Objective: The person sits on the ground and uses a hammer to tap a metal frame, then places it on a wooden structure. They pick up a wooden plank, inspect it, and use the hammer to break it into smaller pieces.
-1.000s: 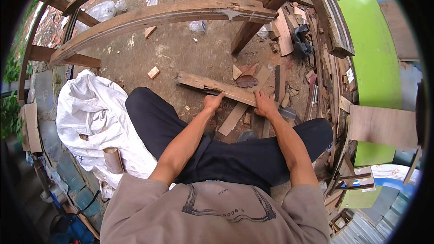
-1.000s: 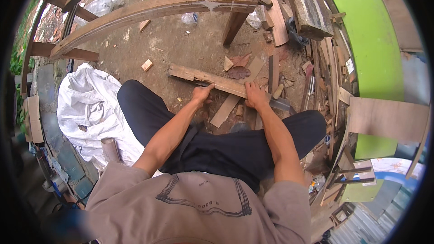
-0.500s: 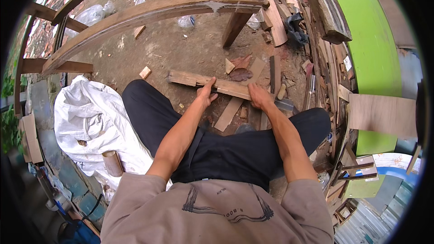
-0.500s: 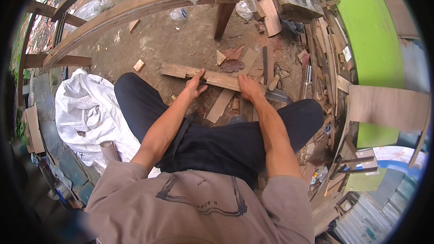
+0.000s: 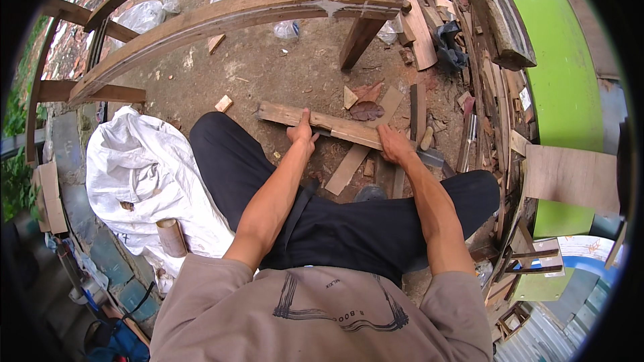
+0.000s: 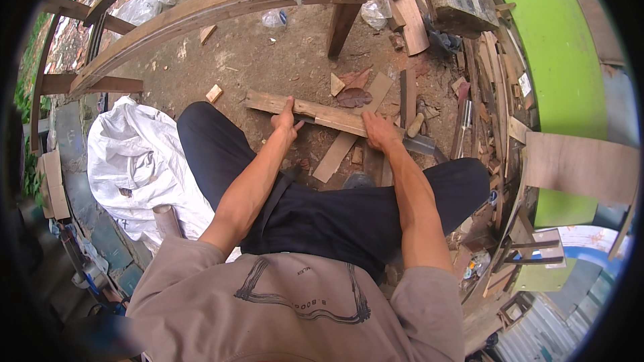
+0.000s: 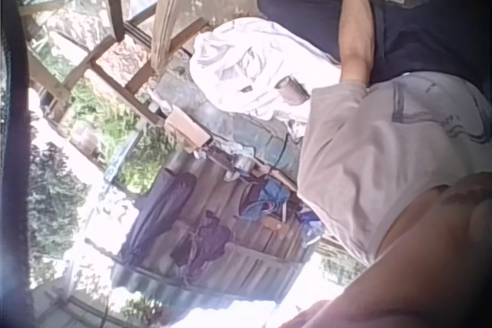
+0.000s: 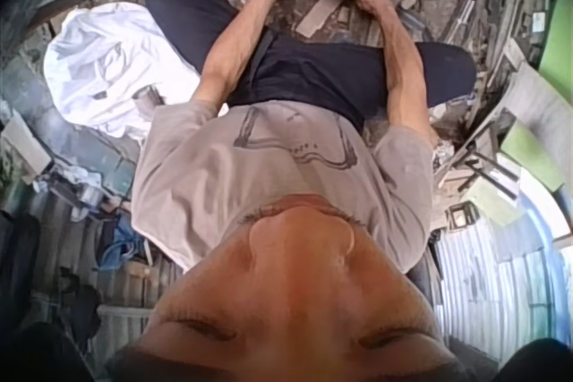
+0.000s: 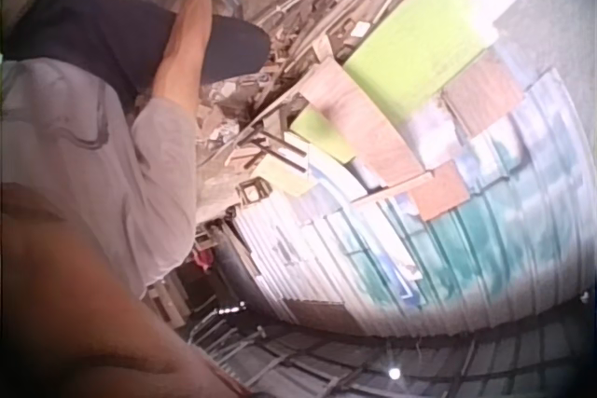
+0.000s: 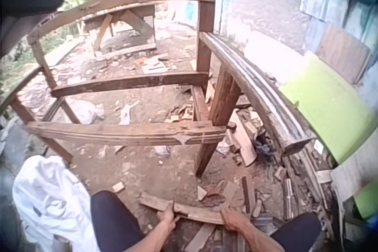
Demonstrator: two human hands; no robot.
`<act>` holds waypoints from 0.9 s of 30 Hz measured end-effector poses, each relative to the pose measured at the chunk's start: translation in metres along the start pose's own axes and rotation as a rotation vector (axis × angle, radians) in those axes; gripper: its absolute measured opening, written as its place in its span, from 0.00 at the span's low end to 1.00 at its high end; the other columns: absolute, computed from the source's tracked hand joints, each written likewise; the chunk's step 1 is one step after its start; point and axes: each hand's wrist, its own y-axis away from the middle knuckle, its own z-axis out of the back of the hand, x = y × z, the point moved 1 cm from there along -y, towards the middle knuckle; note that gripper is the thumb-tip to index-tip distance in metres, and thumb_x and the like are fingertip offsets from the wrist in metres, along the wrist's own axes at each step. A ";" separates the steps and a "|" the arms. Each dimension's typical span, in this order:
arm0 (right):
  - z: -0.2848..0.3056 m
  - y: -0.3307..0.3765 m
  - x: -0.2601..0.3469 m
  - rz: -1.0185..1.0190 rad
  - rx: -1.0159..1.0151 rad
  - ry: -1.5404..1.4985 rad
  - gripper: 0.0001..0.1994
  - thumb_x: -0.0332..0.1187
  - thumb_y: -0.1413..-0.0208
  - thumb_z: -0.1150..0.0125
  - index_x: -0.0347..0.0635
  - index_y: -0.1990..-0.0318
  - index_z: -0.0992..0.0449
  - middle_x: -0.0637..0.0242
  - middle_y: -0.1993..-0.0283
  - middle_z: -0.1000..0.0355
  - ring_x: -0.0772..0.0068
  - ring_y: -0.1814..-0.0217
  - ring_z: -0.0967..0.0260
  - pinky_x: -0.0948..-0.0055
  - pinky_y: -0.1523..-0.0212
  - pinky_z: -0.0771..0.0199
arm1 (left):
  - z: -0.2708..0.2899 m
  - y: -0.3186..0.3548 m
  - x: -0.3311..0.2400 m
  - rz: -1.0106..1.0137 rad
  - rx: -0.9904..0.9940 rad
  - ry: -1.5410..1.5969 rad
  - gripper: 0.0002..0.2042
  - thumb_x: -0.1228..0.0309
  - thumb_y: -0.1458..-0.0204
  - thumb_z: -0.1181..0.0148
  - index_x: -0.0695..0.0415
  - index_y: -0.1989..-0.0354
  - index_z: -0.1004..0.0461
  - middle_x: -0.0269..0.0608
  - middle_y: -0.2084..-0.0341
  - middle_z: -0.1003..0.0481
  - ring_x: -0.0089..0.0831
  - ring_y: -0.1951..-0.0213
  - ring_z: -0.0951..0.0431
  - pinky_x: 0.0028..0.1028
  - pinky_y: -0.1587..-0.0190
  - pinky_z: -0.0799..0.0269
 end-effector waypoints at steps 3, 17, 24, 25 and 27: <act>0.000 0.000 -0.002 0.013 -0.009 0.002 0.33 0.29 0.60 0.28 0.41 0.46 0.39 0.57 0.48 0.33 0.50 0.42 0.34 0.51 0.49 0.28 | 0.001 0.003 -0.005 0.014 0.058 -0.013 0.38 0.61 0.44 0.34 0.68 0.34 0.49 0.57 0.35 0.43 0.50 0.37 0.35 0.51 0.40 0.27; 0.011 0.000 0.008 -0.028 0.040 0.052 0.27 0.29 0.56 0.33 0.42 0.47 0.38 0.60 0.49 0.33 0.54 0.43 0.32 0.49 0.47 0.28 | 0.007 -0.014 -0.024 0.166 0.025 0.004 0.33 0.62 0.43 0.34 0.64 0.34 0.42 0.53 0.34 0.41 0.49 0.34 0.38 0.56 0.35 0.37; 0.006 -0.005 0.010 -0.065 0.034 0.052 0.31 0.29 0.62 0.29 0.40 0.49 0.39 0.57 0.48 0.34 0.52 0.41 0.34 0.52 0.49 0.25 | 0.023 -0.024 -0.052 0.077 -0.019 0.119 0.42 0.61 0.46 0.31 0.65 0.30 0.50 0.55 0.32 0.42 0.48 0.33 0.39 0.62 0.31 0.53; 0.006 -0.006 0.011 -0.068 0.029 0.057 0.31 0.29 0.62 0.29 0.40 0.49 0.39 0.58 0.47 0.34 0.52 0.40 0.34 0.52 0.49 0.25 | 0.023 -0.028 -0.053 0.076 -0.009 0.111 0.43 0.61 0.47 0.31 0.65 0.30 0.51 0.55 0.33 0.42 0.47 0.33 0.38 0.62 0.31 0.53; 0.003 -0.005 0.012 -0.078 0.026 0.070 0.31 0.29 0.62 0.28 0.40 0.49 0.39 0.58 0.47 0.34 0.53 0.40 0.33 0.52 0.48 0.25 | 0.021 -0.035 -0.048 0.057 -0.011 0.007 0.48 0.60 0.49 0.29 0.67 0.29 0.55 0.57 0.32 0.43 0.47 0.33 0.39 0.57 0.30 0.52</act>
